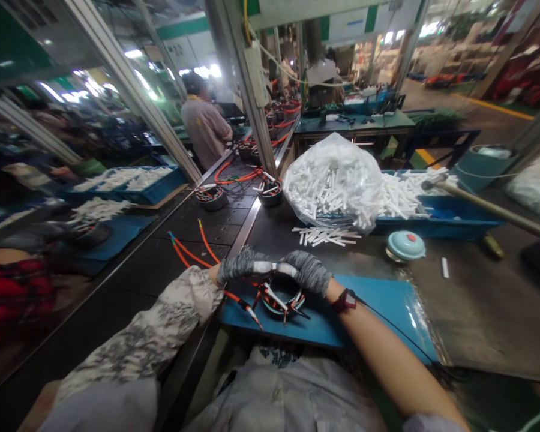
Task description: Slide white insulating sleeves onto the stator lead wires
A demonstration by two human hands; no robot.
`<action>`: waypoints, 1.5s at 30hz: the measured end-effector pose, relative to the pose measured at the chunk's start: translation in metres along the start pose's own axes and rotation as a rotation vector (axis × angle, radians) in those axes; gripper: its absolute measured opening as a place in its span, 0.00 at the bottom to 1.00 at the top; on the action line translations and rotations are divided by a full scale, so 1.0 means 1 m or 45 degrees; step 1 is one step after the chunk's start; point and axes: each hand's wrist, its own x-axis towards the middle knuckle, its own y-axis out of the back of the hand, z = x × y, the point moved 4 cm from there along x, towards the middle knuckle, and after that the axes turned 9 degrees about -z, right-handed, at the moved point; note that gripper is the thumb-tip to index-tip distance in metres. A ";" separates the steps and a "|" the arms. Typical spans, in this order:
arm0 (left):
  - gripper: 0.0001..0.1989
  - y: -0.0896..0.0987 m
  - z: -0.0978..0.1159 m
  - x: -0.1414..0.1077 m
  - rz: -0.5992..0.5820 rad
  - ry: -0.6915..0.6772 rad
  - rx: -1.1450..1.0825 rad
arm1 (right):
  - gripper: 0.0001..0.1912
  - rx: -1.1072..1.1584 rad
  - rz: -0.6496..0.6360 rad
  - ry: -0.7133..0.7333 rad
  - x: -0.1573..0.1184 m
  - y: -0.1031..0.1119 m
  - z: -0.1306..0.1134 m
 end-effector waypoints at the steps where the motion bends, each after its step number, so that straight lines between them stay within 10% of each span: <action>1: 0.20 -0.001 0.001 0.001 -0.034 -0.012 0.006 | 0.23 -0.016 -0.005 0.001 0.000 -0.001 0.000; 16: 0.19 0.000 -0.010 0.020 -0.108 0.086 0.541 | 0.18 -0.187 -0.016 -0.164 0.008 -0.004 0.007; 25: 0.21 -0.010 0.017 0.028 -0.254 0.412 1.099 | 0.10 0.036 0.133 -0.168 -0.006 0.005 0.022; 33: 0.24 -0.020 0.045 0.054 -0.270 0.344 1.029 | 0.17 0.059 0.105 -0.259 -0.007 0.008 0.029; 45: 0.16 -0.018 -0.010 0.011 0.494 0.638 0.884 | 0.24 -0.650 0.052 -0.578 -0.011 0.028 0.096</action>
